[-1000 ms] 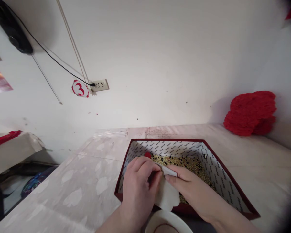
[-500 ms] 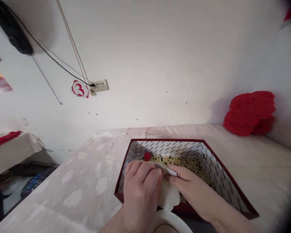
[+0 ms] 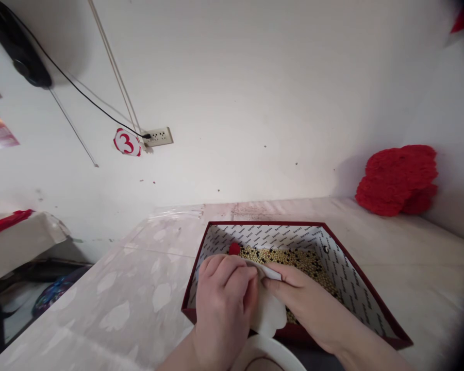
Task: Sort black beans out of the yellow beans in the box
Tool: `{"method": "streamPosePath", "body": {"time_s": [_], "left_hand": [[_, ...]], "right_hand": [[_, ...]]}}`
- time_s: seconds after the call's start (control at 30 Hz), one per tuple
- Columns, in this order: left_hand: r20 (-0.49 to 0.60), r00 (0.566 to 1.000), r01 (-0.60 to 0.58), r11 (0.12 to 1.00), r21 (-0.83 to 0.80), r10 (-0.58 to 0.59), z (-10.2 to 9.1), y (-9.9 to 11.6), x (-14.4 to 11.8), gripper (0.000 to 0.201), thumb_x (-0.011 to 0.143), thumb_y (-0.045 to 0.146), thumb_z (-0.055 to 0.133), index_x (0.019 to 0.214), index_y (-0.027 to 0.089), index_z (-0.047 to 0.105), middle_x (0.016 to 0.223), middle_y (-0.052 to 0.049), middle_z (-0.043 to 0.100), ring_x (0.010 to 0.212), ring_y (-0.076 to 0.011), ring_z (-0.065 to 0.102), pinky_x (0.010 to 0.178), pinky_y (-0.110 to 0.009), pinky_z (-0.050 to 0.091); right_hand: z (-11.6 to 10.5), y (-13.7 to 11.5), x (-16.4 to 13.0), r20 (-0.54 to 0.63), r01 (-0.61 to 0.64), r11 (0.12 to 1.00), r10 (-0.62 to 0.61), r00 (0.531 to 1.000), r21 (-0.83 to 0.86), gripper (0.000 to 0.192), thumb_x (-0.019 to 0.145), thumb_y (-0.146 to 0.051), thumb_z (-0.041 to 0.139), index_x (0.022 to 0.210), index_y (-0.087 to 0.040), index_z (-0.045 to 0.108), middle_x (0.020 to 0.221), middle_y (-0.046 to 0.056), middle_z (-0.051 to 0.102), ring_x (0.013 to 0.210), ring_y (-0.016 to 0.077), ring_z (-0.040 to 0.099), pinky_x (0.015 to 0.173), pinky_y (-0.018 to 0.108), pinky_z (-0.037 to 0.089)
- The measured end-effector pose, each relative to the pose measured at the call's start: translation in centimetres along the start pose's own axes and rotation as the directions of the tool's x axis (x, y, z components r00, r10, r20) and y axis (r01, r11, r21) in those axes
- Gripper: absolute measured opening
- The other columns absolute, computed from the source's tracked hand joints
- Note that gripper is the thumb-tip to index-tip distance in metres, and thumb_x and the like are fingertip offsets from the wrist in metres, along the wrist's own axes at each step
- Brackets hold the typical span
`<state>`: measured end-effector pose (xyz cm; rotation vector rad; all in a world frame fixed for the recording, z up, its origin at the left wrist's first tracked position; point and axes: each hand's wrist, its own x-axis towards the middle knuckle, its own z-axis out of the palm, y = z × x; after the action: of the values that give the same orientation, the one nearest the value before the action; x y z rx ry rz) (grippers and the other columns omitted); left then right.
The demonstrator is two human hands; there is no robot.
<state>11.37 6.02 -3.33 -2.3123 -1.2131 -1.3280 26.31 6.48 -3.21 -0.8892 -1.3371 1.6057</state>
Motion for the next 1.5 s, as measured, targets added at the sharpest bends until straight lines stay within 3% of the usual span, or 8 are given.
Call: {"method": "streamPosePath", "body": {"time_s": [0.17,0.4,0.8,0.9,1.1,1.2,1.33,1.5], "left_hand": [[0.033,0.998,0.057,0.996,-0.064,-0.055,0.09,-0.44,0.20,0.011,0.080,0.010,0.057,0.077,0.020,0.061,0.081,-0.002,0.061,0.077,-0.0170,0.055,0.072,-0.034,0.044],[0.037,0.995,0.094,0.987,-0.130,-0.090,0.11,-0.54,0.21,0.012,0.078,0.009,0.058,0.077,0.021,0.060,0.082,-0.001,0.059,0.077,-0.0156,0.055,0.071,-0.033,0.046],[0.070,0.995,0.074,0.993,-0.086,-0.068,0.03,-0.30,0.33,0.010,0.079,0.011,0.058,0.075,0.020,0.058,0.079,-0.001,0.059,0.075,-0.0162,0.053,0.071,-0.033,0.043],[0.080,0.996,0.054,0.998,-0.045,-0.050,-0.13,-0.53,0.48,0.010,0.081,0.013,0.057,0.073,0.020,0.058,0.078,-0.001,0.059,0.076,-0.0167,0.052,0.071,-0.034,0.041],[0.059,0.998,0.023,0.999,-0.031,-0.021,-0.39,-0.61,0.61,0.011,0.080,0.012,0.058,0.072,0.020,0.059,0.078,-0.001,0.059,0.076,-0.0163,0.052,0.072,-0.034,0.041],[0.103,0.995,0.020,0.999,-0.027,-0.017,-0.29,-0.38,0.49,0.012,0.081,0.014,0.058,0.071,0.021,0.059,0.078,-0.001,0.060,0.078,-0.0175,0.052,0.072,-0.035,0.041],[0.069,0.997,0.035,0.999,-0.011,-0.034,-0.30,-0.41,0.52,0.011,0.080,0.013,0.058,0.072,0.020,0.059,0.078,-0.001,0.059,0.078,-0.0174,0.052,0.073,-0.035,0.041],[0.094,0.995,0.025,1.000,0.000,-0.025,-0.30,-0.24,0.36,0.015,0.081,0.013,0.057,0.069,0.020,0.059,0.076,-0.001,0.060,0.076,-0.0176,0.051,0.071,-0.035,0.040]], "right_hand": [[-0.09,0.38,-0.02,-0.020,-0.016,0.999,0.015,1.000,-0.049,0.023,0.083,-0.021,0.049,0.100,-0.020,0.065,0.074,-0.001,0.060,0.071,0.0145,0.048,0.077,0.031,0.040],[-0.06,0.40,-0.01,-0.009,-0.023,0.998,0.023,1.000,-0.059,0.022,0.083,-0.023,0.049,0.099,-0.022,0.065,0.067,-0.004,0.054,0.066,0.0130,0.044,0.074,0.029,0.040],[-0.05,0.34,0.10,0.008,0.004,0.999,-0.004,1.000,-0.037,0.015,0.083,-0.026,0.051,0.084,-0.021,0.065,0.070,-0.003,0.056,0.066,0.0136,0.047,0.072,0.029,0.039],[-0.07,0.32,0.18,0.000,0.001,0.999,-0.001,1.000,-0.040,0.016,0.083,-0.026,0.051,0.089,-0.021,0.064,0.073,-0.003,0.059,0.069,0.0139,0.047,0.073,0.029,0.039],[-0.06,0.18,0.04,0.001,-0.028,0.998,0.028,1.000,-0.062,0.013,0.081,-0.024,0.051,0.077,-0.020,0.063,0.063,-0.004,0.053,0.064,0.0124,0.045,0.069,0.028,0.039],[0.01,0.09,0.00,0.001,-0.011,0.999,0.011,1.000,-0.049,0.014,0.081,-0.024,0.051,0.080,-0.020,0.064,0.064,-0.004,0.053,0.061,0.0116,0.042,0.071,0.028,0.039],[0.03,0.13,0.09,0.001,-0.019,0.999,0.019,1.000,-0.034,0.016,0.082,-0.024,0.050,0.088,-0.021,0.064,0.066,-0.004,0.055,0.065,0.0121,0.044,0.071,0.028,0.038],[-0.04,0.27,0.15,0.007,-0.011,0.998,0.011,1.000,-0.058,0.015,0.081,-0.021,0.048,0.084,-0.020,0.062,0.068,-0.004,0.054,0.066,0.0128,0.044,0.064,0.028,0.037]]}}
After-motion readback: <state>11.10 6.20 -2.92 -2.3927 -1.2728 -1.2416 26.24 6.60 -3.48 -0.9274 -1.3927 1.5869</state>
